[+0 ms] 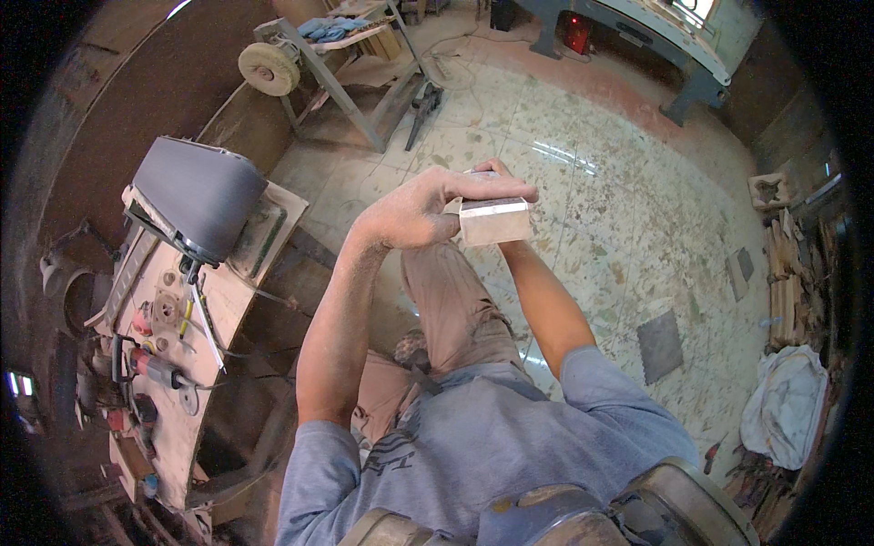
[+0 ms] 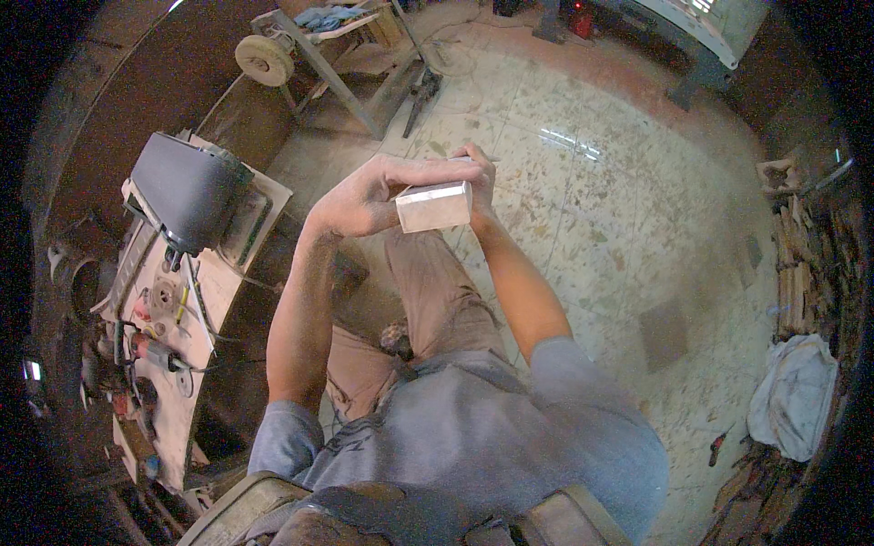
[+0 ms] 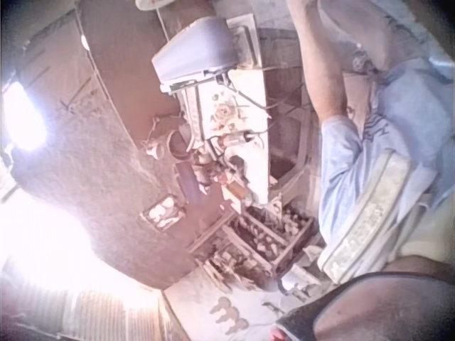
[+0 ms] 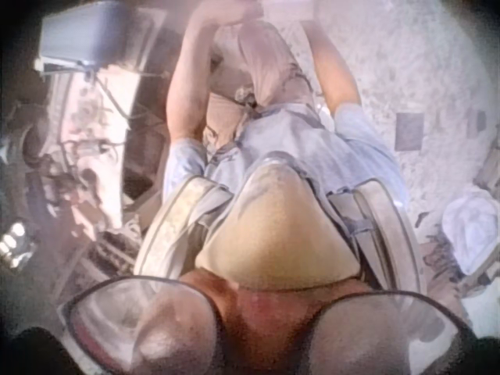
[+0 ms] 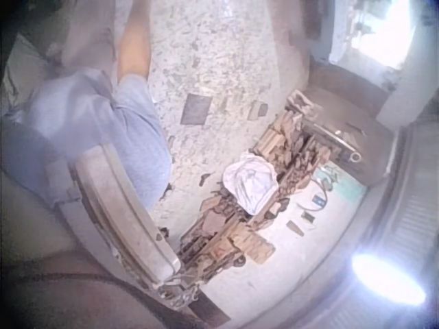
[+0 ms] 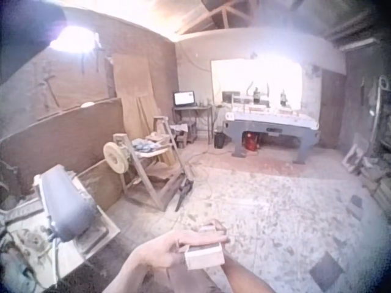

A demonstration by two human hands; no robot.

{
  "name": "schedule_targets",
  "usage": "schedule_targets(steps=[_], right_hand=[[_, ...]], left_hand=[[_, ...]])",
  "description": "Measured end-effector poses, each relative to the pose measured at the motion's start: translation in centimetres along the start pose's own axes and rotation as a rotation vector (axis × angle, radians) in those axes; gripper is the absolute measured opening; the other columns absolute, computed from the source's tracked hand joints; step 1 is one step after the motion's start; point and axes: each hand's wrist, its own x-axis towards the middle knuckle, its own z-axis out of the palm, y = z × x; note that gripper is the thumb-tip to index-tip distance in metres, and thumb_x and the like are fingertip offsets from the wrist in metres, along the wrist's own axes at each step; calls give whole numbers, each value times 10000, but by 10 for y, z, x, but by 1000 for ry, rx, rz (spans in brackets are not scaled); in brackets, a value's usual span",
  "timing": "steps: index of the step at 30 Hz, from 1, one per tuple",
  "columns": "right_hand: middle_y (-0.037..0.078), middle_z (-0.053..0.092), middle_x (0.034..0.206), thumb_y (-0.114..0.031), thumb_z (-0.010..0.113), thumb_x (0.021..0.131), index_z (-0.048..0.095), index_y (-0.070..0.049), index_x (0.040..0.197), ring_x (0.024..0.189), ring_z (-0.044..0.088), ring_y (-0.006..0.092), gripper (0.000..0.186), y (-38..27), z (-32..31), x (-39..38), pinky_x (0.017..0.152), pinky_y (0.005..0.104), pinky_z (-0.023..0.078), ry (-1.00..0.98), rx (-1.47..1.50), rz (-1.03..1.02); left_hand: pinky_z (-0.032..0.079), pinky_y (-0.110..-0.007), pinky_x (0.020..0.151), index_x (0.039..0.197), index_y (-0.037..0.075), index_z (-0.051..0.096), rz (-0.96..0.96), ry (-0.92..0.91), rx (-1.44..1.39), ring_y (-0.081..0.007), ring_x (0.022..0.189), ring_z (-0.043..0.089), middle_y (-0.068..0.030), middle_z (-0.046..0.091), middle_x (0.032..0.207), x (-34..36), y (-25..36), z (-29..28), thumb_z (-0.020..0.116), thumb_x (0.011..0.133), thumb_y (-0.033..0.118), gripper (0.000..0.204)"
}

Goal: The person sands the back and edges of a wooden guitar neck using a belt sander, holding the piece at various angles and turning it over to work on different sections.

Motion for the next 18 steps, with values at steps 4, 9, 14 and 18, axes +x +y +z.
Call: schedule_targets(steps=[4, 9, 14, 18], right_hand=[[101, 668, 847, -211, 659, 925, 634, -40, 905, 758, 633, 222, 173, 2, -3, 3, 694, 367, 506, -55, 363, 95], [148, 742, 902, -277, 716, 921, 744, -54, 957, 840, 726, 317, 228, -20, 5, 14, 714, 396, 545, -93, -383, -246], [127, 746, 884, -275, 723, 913, 719, -40, 918, 803, 728, 264, 236, -42, 12, 22, 693, 377, 551, -54, -358, -245], [103, 737, 846, -267, 722, 913, 687, -39, 886, 765, 718, 239, 232, -67, 27, 25, 677, 369, 551, -13, -212, -115]], left_hand=[[386, -313, 1144, 1455, 98, 615, 32, 29, -52, -199, 1279, 591, -118, 681, 1376, 0, 9, 1, 480, 658, -138, 842], [389, -342, 1164, 1502, 35, 545, 69, 98, -61, -184, 1338, 567, -104, 654, 1420, 2, 24, -9, 603, 725, 45, 779], [385, -338, 1167, 1493, 41, 557, 37, 108, 14, -184, 1337, 567, -119, 650, 1424, -1, 37, -13, 557, 725, 7, 768], [426, -328, 1112, 1425, 134, 651, 135, 127, 63, -193, 1256, 630, -126, 708, 1340, -11, 47, -5, 435, 640, -85, 842]])
